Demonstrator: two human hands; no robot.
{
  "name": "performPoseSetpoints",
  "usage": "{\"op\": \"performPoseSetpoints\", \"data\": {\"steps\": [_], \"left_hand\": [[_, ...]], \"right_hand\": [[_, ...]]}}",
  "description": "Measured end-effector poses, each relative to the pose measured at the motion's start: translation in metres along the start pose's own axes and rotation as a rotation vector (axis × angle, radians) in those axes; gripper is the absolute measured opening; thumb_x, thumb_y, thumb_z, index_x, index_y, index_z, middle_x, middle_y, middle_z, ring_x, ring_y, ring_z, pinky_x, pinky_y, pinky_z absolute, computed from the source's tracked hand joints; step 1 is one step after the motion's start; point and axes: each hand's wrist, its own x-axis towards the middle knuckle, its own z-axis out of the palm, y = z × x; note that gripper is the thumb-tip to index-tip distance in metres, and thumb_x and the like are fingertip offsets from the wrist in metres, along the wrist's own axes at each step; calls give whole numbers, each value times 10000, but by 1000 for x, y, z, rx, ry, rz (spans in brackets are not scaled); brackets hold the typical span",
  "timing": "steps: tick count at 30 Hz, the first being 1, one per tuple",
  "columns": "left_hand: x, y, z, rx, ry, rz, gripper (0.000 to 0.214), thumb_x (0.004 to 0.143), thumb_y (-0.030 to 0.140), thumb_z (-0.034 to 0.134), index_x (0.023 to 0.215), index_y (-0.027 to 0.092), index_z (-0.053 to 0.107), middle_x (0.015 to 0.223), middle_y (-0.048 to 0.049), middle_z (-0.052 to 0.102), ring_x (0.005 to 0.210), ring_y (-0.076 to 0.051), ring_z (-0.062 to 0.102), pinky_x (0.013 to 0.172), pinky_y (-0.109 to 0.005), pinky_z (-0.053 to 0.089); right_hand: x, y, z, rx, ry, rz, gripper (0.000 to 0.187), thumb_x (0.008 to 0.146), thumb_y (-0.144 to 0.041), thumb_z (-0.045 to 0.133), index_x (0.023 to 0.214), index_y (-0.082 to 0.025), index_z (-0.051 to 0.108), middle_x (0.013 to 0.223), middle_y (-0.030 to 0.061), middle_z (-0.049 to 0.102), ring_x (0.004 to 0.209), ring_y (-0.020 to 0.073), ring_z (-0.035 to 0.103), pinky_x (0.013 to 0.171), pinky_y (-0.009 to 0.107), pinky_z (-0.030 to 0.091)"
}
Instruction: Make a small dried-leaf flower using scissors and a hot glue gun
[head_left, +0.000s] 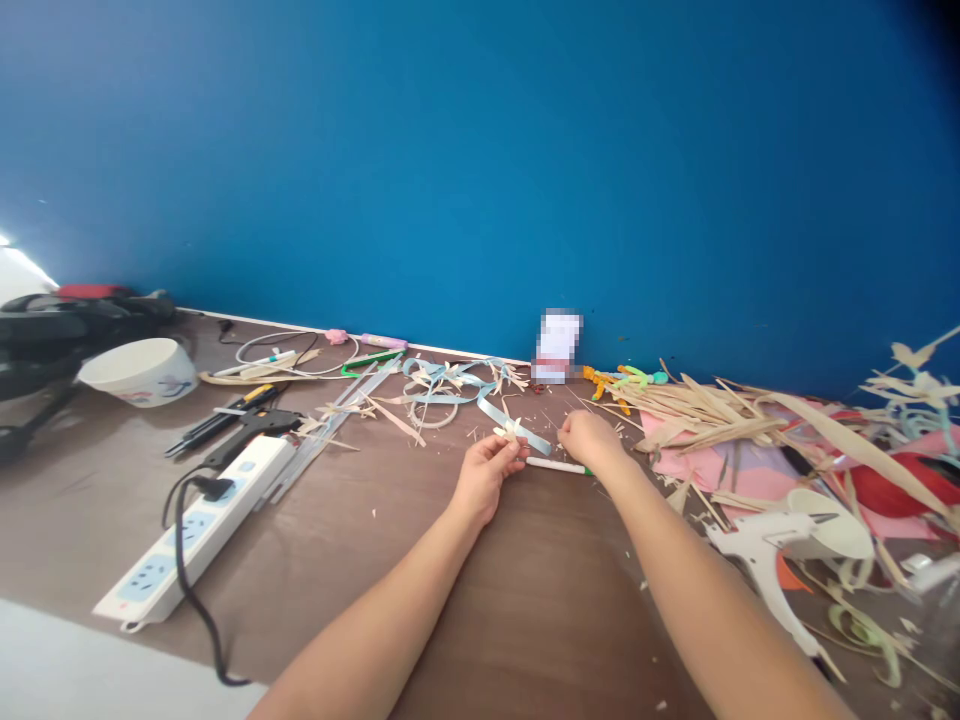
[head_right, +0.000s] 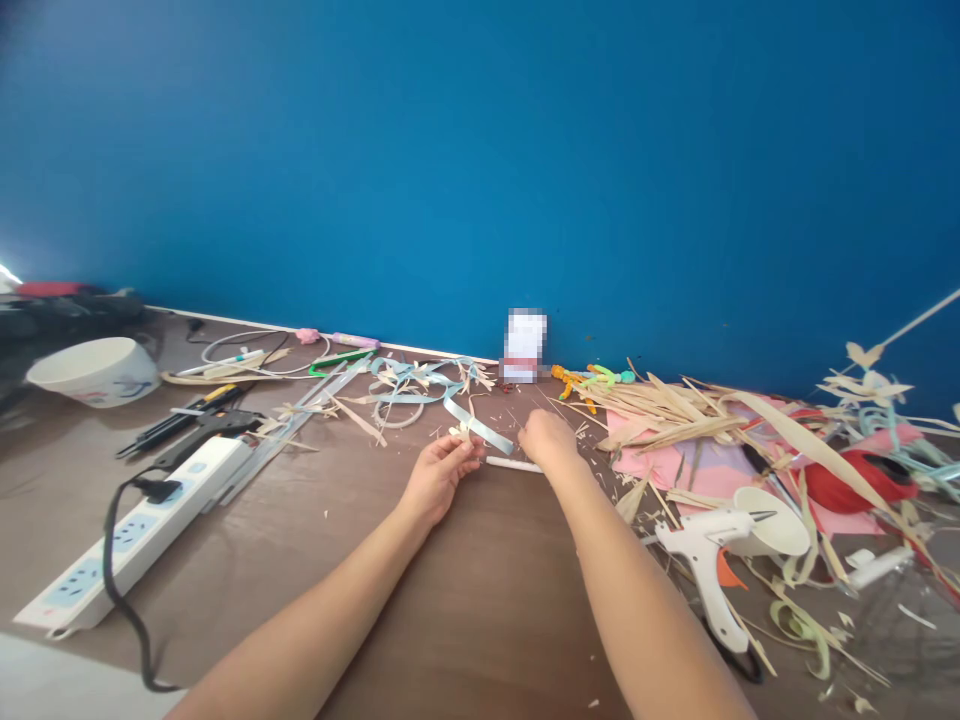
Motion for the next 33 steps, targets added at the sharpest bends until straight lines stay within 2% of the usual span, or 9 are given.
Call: {"op": "performPoseSetpoints", "data": {"steps": [4, 7, 10, 14, 18, 23, 27, 31, 33], "left_hand": [[-2, -1, -2, 156, -43, 124, 186, 606, 305, 697, 668, 136, 649, 661, -18, 628, 635, -126, 557, 636, -244, 419], [-4, -2, -2, 272, -103, 227, 152, 629, 294, 677, 628, 145, 649, 625, 0, 603, 633, -125, 533, 641, -235, 397], [-4, -2, -2, 310, -121, 235, 143, 646, 280, 666, 625, 139, 647, 630, -7, 601, 629, -121, 523, 628, -225, 392], [-2, -1, -3, 182, -52, 108, 174, 623, 287, 688, 670, 124, 649, 700, -41, 648, 625, -123, 546, 611, -230, 415], [-4, 4, -1, -34, -88, -49, 195, 589, 266, 720, 699, 123, 643, 1037, -92, 627, 731, -133, 588, 620, -225, 438], [-13, 9, 4, -82, -213, -86, 155, 607, 235, 713, 673, 117, 636, 1102, -109, 601, 692, -113, 588, 588, -214, 432], [-14, 7, 5, -104, -208, -55, 140, 612, 222, 711, 662, 113, 638, 884, -85, 665, 575, -79, 550, 573, -223, 418], [-14, 7, 4, -125, -207, -59, 148, 591, 222, 725, 608, 121, 619, 711, -42, 658, 522, -72, 525, 559, -224, 405], [-17, 8, 6, -88, -227, -74, 157, 584, 233, 729, 615, 120, 624, 693, -42, 654, 525, -79, 523, 559, -228, 402]], "right_hand": [[18, -16, 3, -39, -56, 17, 278, 850, -289, 494, 1086, -144, 517, 1093, 79, 545, 909, 182, 559, 766, 382, 469], [24, -24, 1, -68, -103, 10, 287, 847, -277, 501, 1101, -143, 510, 1100, 81, 539, 914, 187, 560, 762, 381, 474], [19, -26, -6, -80, -119, -18, 274, 840, -280, 511, 1067, -127, 531, 1072, 85, 556, 905, 187, 564, 763, 376, 468], [-15, -17, -19, -60, -73, -53, 159, 768, -226, 549, 844, -107, 622, 924, 145, 630, 850, 235, 590, 654, 297, 422], [-68, 2, -19, -2, -17, -117, 122, 740, -200, 469, 707, -182, 585, 753, 53, 653, 678, 174, 586, 515, 247, 325], [-113, 18, 11, 315, -15, -217, 108, 681, -145, 441, 588, -201, 440, 545, -30, 546, 511, 110, 473, 473, 213, 264], [-128, 27, 30, 493, -88, -274, 106, 669, -131, 423, 597, -204, 399, 526, -58, 469, 505, 99, 424, 467, 195, 278], [-132, 28, 33, 702, -223, -288, 59, 709, -185, 457, 755, -209, 485, 562, -57, 524, 494, 89, 445, 452, 181, 316], [-129, 22, 32, 844, -270, -252, 131, 742, -266, 469, 856, -205, 496, 610, -42, 561, 444, 79, 441, 402, 177, 313]]}}
